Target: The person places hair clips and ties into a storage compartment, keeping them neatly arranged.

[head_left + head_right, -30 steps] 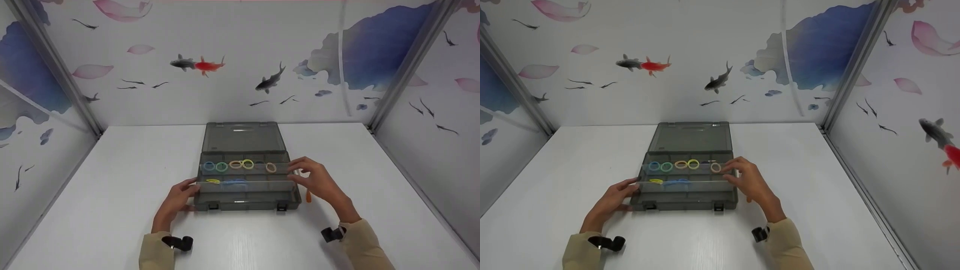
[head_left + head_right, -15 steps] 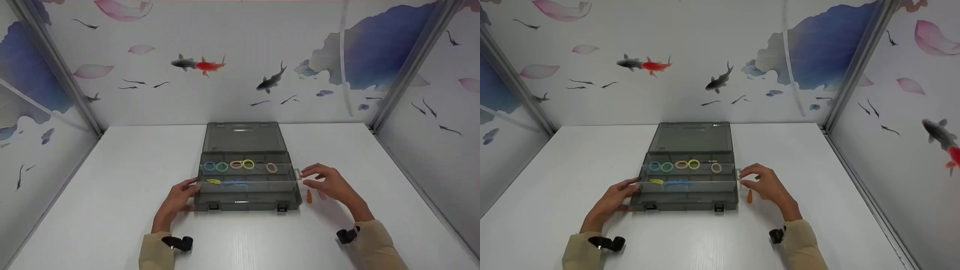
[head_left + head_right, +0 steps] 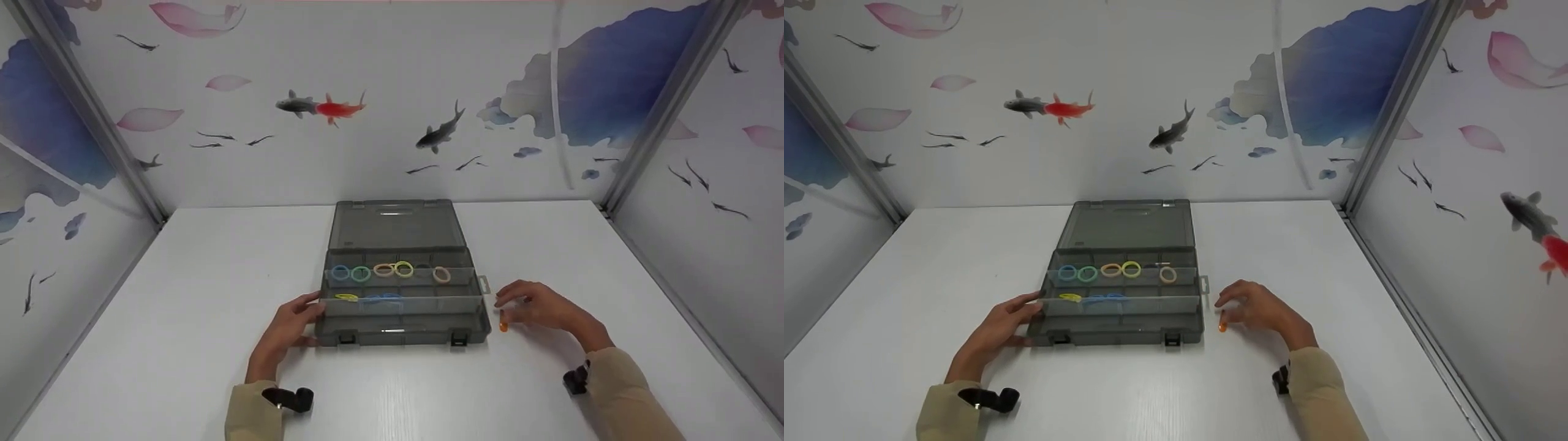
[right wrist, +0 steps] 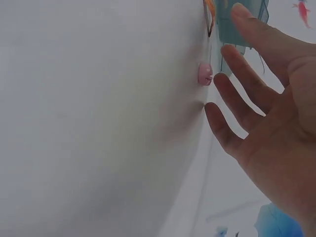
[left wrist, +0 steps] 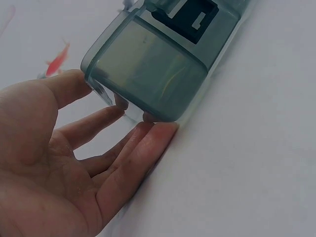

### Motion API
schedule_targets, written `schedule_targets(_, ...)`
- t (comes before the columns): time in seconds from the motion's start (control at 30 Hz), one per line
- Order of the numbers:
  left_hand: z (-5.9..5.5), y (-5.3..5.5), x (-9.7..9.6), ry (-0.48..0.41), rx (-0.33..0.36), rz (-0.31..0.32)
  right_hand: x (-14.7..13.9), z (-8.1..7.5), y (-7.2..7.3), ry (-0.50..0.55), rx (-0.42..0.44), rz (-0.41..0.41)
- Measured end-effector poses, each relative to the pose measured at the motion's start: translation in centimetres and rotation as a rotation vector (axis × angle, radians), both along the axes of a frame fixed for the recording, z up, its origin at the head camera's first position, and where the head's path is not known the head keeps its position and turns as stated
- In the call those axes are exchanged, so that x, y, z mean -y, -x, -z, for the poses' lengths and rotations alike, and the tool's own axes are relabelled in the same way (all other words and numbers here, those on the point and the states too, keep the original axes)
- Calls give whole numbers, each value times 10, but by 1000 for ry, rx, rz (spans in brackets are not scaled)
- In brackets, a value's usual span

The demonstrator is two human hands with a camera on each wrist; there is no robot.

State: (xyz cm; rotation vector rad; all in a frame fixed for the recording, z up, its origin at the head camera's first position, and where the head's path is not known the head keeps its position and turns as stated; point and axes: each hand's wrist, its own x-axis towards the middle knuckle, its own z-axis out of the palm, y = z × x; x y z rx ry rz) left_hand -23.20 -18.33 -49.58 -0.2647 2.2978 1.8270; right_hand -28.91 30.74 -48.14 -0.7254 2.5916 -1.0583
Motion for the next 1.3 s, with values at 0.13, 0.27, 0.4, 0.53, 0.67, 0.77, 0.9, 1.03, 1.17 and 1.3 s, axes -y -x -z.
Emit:
schedule_targets(0.13,0,0,1,0,-1,-4,0,-3,3,-21,-3,-68)
schedule_targets(0.27,1,0,1,-2,-4,-2,0,-2,5,-75,-47,-108)
schedule_targets(0.4,1,0,1,-4,-3,-2,1,-1,6,-113,-61,-110)
schedule_targets(0.53,0,0,1,-1,-1,-1,2,-1,6,-125,-65,-98)
schedule_targets(0.67,0,0,1,-3,-1,-3,3,1,6,-129,-86,-89)
schedule_targets(0.77,0,0,1,-5,0,-5,5,2,6,-118,-98,-73)
schedule_targets(0.9,1,0,1,-4,3,-3,7,3,4,-123,-124,-51)
schedule_targets(1.03,2,0,1,-2,8,-8,10,3,1,-156,-164,-38)
schedule_targets(1.17,1,0,0,5,8,-15,9,3,1,-166,-199,-36)
schedule_targets(1.3,1,0,-1,8,5,-13,5,3,-1,-153,-177,-22)
